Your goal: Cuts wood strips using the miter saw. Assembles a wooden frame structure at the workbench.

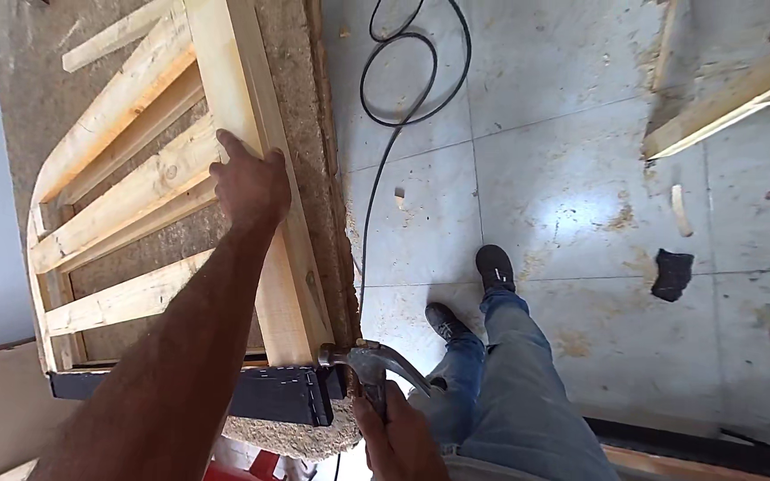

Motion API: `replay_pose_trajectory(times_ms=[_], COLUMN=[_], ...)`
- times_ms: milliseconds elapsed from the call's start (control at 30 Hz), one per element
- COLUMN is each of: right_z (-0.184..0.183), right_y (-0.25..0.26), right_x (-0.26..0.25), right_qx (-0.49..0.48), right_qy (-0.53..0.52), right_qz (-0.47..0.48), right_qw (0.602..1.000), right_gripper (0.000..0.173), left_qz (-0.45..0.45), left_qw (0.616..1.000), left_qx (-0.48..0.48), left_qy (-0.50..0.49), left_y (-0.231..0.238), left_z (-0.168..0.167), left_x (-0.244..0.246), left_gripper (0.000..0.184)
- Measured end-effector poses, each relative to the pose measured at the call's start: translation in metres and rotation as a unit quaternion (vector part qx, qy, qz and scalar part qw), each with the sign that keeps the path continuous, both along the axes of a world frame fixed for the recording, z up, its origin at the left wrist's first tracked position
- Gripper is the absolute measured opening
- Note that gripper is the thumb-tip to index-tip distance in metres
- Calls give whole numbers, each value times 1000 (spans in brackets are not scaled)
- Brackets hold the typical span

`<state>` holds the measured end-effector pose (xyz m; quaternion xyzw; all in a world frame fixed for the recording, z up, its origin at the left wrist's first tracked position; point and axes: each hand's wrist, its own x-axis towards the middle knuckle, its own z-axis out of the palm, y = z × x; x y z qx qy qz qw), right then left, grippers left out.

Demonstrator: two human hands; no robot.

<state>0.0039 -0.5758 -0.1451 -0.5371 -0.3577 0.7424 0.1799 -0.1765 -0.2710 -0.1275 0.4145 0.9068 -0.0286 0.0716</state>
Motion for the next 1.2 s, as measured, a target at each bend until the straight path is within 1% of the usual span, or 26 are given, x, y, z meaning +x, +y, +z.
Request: replay_pose_trajectory(times_ms=[67, 133, 167, 267, 367, 433, 467, 567, 633, 700, 800, 867, 967, 1100, 1133, 1200], right_z=[-3, -9, -9, -7, -8, -5, -5, -9, -10, -12, -7, -2, -1, 4, 6, 7], right_y=[12, 27, 39, 78, 103, 119, 125, 134, 148, 172, 225, 264, 306, 344, 349, 353], right_x=[-2, -8, -13, -21, -28, -29, -28, -32, -30, -24, -22, -28, -47, -72, -74, -74], right_qx=[24, 43, 32, 12, 2, 1, -1, -12, -19, -12, -1, 5, 17, 49, 43, 28], right_qy=[6, 27, 31, 32, 45, 35, 34, 33, 33, 45, 53, 48, 49, 32, 43, 67], right_qz=[-1, -44, -59, -33, -63, -41, -32, -47, -17, -14, -82, -107, -94, -30, -30, -62], right_qw=[1000, 998, 997, 999, 997, 999, 999, 998, 999, 999, 995, 993, 994, 998, 998, 995], right_gripper=[46, 47, 45, 45, 44, 41, 40, 40, 40, 40, 36, 35, 36, 39, 39, 39], left_qz=[-2, -6, -11, -21, -29, -22, -19, -5, -2, -9, -14, -25, -30, -24, -24, -25], left_qw=[1000, 1000, 1000, 1000, 999, 1000, 1000, 1000, 1000, 1000, 1000, 1000, 999, 1000, 1000, 1000], left_qx=[3, 11, 14, 14, 7, 3, -1, -19, -26, -23, -5, 15, 16, 0, -3, -7], left_qy=[-5, -13, -15, -16, -17, -15, -13, -9, -5, -7, -15, -12, -20, -18, -17, -11], left_y=[-4, -7, -8, -8, -9, -9, -9, -7, -7, -8, -11, -13, -14, -9, -8, -7], left_z=[0, 0, 0, 2, 2, 3, 3, 6, 7, 8, 9, 7, 10, 17, 18, 18], left_x=[-2, -4, -4, -5, -5, -4, -2, 2, 2, 2, 2, -1, -1, 5, 6, 6], left_gripper=[86, 86, 85, 83, 82, 81, 81, 82, 81, 81, 81, 84, 86, 80, 80, 82])
